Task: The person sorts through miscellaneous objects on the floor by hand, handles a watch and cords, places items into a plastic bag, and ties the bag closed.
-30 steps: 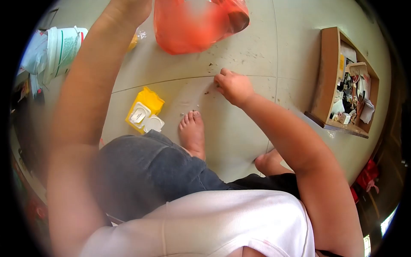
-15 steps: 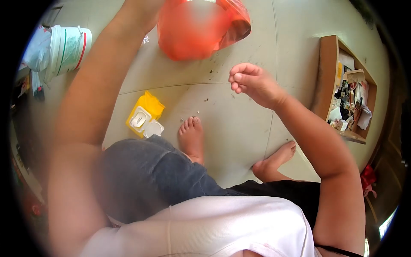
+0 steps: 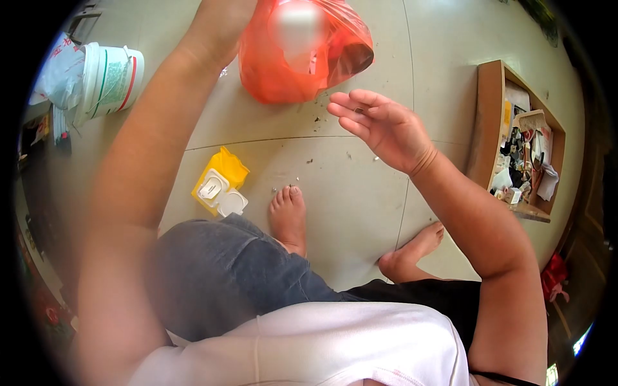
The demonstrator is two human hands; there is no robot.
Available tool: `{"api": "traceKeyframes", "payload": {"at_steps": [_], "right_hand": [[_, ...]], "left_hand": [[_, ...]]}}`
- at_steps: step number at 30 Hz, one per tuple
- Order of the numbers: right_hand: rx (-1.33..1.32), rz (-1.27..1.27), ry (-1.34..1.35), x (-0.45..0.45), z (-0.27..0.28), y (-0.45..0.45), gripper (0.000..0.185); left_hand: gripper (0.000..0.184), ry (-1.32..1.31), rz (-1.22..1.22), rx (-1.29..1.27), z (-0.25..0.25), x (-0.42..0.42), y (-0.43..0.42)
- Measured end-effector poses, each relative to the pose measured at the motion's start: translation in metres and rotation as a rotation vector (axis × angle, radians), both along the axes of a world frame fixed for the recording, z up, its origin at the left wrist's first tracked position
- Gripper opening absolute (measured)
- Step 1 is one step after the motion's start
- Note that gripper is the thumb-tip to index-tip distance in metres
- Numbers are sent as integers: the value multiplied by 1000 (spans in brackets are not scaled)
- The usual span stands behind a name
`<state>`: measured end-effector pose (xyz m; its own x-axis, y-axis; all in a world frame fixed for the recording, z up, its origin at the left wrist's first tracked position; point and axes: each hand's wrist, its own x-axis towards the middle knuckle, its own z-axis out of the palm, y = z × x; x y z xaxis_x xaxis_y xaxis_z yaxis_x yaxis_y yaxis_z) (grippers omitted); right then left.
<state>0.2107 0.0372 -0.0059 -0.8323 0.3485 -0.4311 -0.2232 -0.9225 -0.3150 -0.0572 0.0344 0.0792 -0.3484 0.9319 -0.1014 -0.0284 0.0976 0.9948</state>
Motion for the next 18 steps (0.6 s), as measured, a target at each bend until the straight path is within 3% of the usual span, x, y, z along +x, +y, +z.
{"api": "traceKeyframes", "payload": {"at_steps": [18], "right_hand": [[110,17,-53,3,4,-3,35]], "left_hand": [[2,-88,-9,19,-1,2,0]]}}
